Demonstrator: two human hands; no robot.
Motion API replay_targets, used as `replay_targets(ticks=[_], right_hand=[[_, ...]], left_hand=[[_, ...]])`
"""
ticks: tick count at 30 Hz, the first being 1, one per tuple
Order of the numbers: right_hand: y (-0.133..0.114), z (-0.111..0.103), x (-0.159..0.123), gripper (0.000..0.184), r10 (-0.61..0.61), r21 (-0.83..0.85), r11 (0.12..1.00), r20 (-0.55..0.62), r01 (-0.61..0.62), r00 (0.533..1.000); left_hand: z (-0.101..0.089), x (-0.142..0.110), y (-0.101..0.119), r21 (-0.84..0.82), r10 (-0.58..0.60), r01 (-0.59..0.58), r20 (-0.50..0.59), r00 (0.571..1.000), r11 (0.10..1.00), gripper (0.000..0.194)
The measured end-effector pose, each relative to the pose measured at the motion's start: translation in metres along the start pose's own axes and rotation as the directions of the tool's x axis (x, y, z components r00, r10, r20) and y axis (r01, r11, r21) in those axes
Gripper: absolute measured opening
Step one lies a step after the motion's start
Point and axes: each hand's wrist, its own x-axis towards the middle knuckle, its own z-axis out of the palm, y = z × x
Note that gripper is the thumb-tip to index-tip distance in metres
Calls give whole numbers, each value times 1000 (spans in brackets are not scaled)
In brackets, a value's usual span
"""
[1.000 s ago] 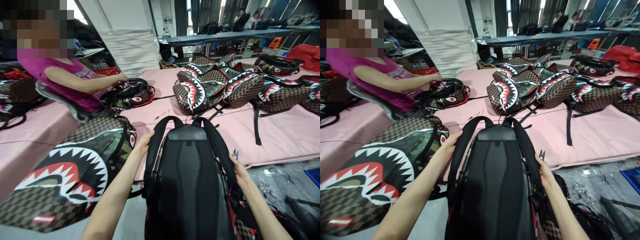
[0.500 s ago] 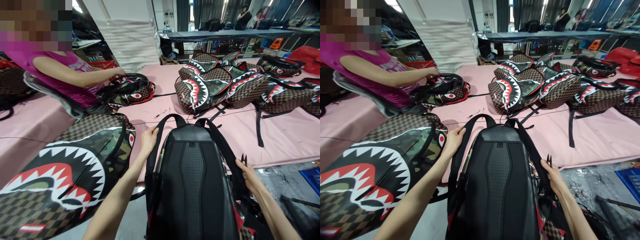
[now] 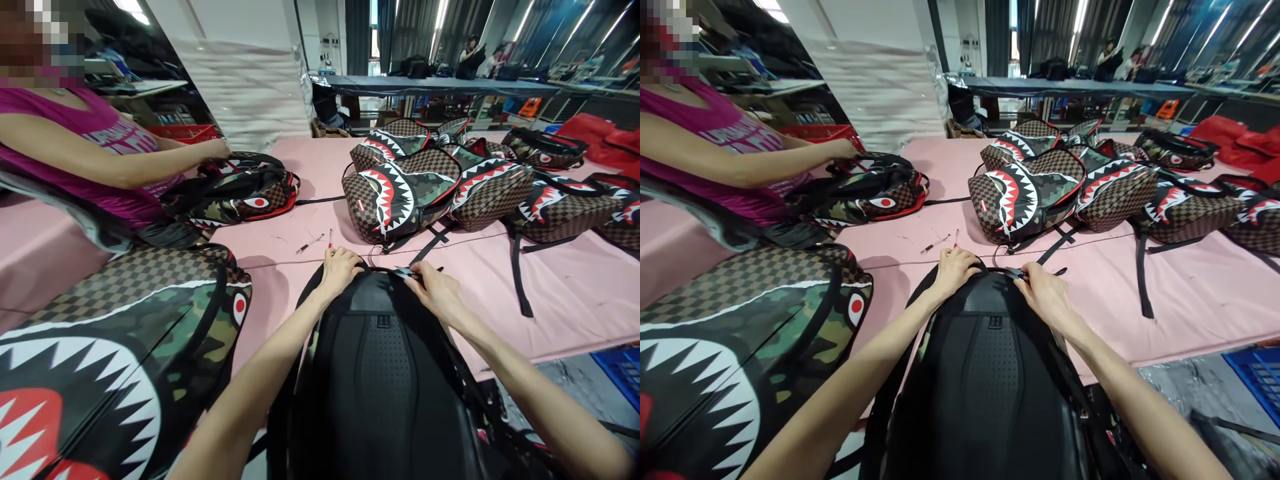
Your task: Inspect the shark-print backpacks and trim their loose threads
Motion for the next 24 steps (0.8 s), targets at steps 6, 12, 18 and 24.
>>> replay_targets(ticks=[6, 12, 18, 24], right_hand=[[-11, 28, 72, 19, -279, -173, 942, 75, 288, 957], [-12, 42, 99, 18, -323, -141, 928, 154, 345, 934], [-11, 45, 102, 16, -361, -114, 918, 162, 381, 918], [-15, 42, 103, 17, -368, -95, 914, 209, 394, 906]], left_hand=[[2, 3, 4, -49, -11, 12, 11, 1000, 999, 14], [8, 5, 7, -268, -165, 189, 111, 980, 945, 17], [13, 11, 4, -433, -330, 394, 218, 918, 811, 14], [17, 11, 0, -548, -384, 460, 255, 887, 699, 16]])
